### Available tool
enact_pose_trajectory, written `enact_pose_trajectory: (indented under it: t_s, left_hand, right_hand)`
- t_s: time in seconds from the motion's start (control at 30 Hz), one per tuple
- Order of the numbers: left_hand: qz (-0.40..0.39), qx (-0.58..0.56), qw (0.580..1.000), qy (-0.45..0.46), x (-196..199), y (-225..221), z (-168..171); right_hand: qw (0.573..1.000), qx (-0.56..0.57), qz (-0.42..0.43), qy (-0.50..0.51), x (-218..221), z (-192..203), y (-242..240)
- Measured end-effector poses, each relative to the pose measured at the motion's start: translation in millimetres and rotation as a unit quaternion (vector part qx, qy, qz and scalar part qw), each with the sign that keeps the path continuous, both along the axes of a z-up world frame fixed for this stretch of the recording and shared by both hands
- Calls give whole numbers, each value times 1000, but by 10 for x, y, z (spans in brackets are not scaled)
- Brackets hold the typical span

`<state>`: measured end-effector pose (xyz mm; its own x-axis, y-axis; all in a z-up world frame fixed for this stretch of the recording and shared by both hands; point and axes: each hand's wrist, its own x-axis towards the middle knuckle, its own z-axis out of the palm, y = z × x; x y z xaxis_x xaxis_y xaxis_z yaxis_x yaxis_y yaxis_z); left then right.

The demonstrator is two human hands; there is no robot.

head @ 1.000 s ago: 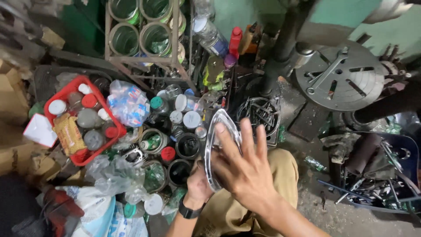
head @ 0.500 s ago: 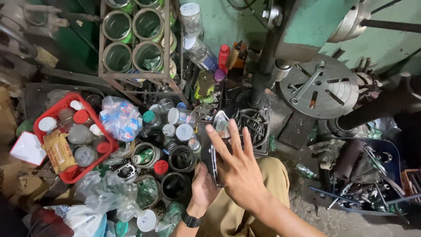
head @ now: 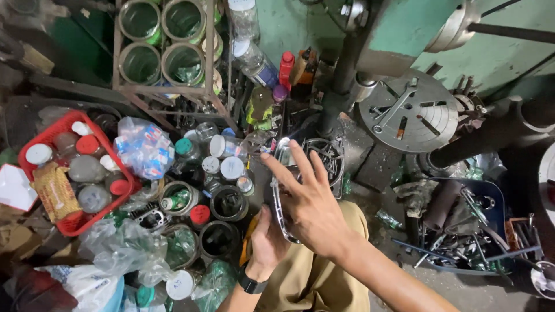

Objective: Assembling a motorcycle headlight assembly by fitting the reflector and internal components into the housing.

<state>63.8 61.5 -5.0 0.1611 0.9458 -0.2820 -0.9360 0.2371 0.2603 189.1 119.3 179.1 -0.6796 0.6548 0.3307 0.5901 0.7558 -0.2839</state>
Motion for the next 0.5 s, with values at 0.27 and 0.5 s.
enact_pose_trajectory:
  t_s: [0.27,0.5]
  left_hand:
    - [20,47,999,-9,-306,34,-129]
    - [-5,101,991,-86,-497,25,-149]
  right_hand:
    - [965,51,-187,176,569,342,-383]
    - [828,-82,-489,262,2238,-2071,-769]
